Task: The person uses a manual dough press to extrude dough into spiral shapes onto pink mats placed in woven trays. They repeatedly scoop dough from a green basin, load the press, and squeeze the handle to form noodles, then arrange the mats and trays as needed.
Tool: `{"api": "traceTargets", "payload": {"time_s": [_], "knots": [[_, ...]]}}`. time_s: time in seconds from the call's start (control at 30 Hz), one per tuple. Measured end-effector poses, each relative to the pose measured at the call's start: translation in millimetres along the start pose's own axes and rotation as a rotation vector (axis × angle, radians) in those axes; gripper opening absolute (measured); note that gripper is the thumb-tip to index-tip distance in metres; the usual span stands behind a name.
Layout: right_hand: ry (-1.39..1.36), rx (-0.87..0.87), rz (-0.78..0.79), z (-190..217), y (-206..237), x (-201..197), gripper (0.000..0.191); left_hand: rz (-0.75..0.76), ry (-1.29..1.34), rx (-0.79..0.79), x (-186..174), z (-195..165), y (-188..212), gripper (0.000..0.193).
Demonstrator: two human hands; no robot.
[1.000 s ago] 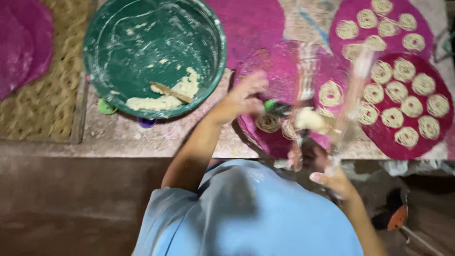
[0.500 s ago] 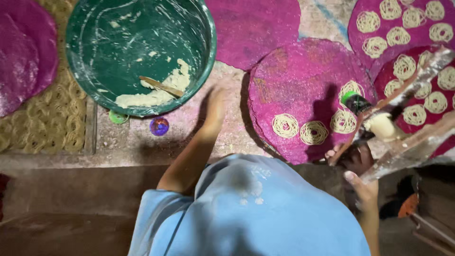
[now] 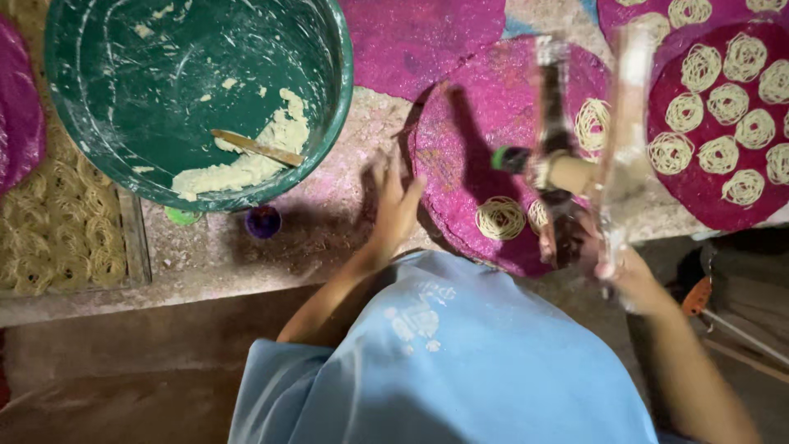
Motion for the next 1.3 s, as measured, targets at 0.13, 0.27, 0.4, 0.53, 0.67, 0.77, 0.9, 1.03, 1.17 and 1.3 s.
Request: {"api": "traceTargets", "payload": {"time_s": [0.13, 0.27, 0.4, 0.53, 0.67, 0.77, 0.9, 1.03, 1.17, 1.3], "knots": [[-0.124, 0.251, 0.365, -4, -14, 29, 0.122, 0.516, -1.643, 0.833, 12, -64, -69, 0.074], [-0.133, 0.567, 0.453, -19, -8, 20, 0.123, -0.658, -3.729, 0.212, -8, -128, -100, 0.078], [0.416, 0.329, 0.272, -8, -3, -47, 0.113, -1.107, -4.116, -0.338, 9, -149, -117, 0.063], [0.595, 0.824, -0.056, -34, -1, -114, 0.098, -0.931, -4.147, -0.369, 30, -136, -142, 0.041], [0.575, 0.660, 0.005, -25, -25, -102, 0.094, -0.714, -4.145, -0.322, 39, -109, -159, 0.038], [0.644, 0.661, -0.009, -26, -39, -77, 0.087, -0.554, -4.092, -0.323, 36, -91, -159, 0.030], [0.466, 0.355, 0.197, -2, -38, -44, 0.089, -0.436, -4.159, -0.172, 48, -77, -148, 0.024], [0.611, 0.505, -0.041, 14, -36, -66, 0.085, -0.352, -4.140, -0.207, 63, -82, -156, 0.022], [0.650, 0.553, -0.182, 15, -49, -61, 0.079, -0.489, -4.124, -0.300, 52, -84, -176, 0.023], [0.582, 0.575, -0.132, 10, -50, -43, 0.078, -0.489, -4.172, -0.258, 39, -78, -167, 0.026]]}}
Point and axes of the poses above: each hand's wrist, its own y-axis away from the middle knuckle, its own x-axis out of the palm, z = x × y, the point moved 6 cm from there along -y, towards the middle knuckle, and after that the axes turned 15 degrees about x, right-handed, at the moved point
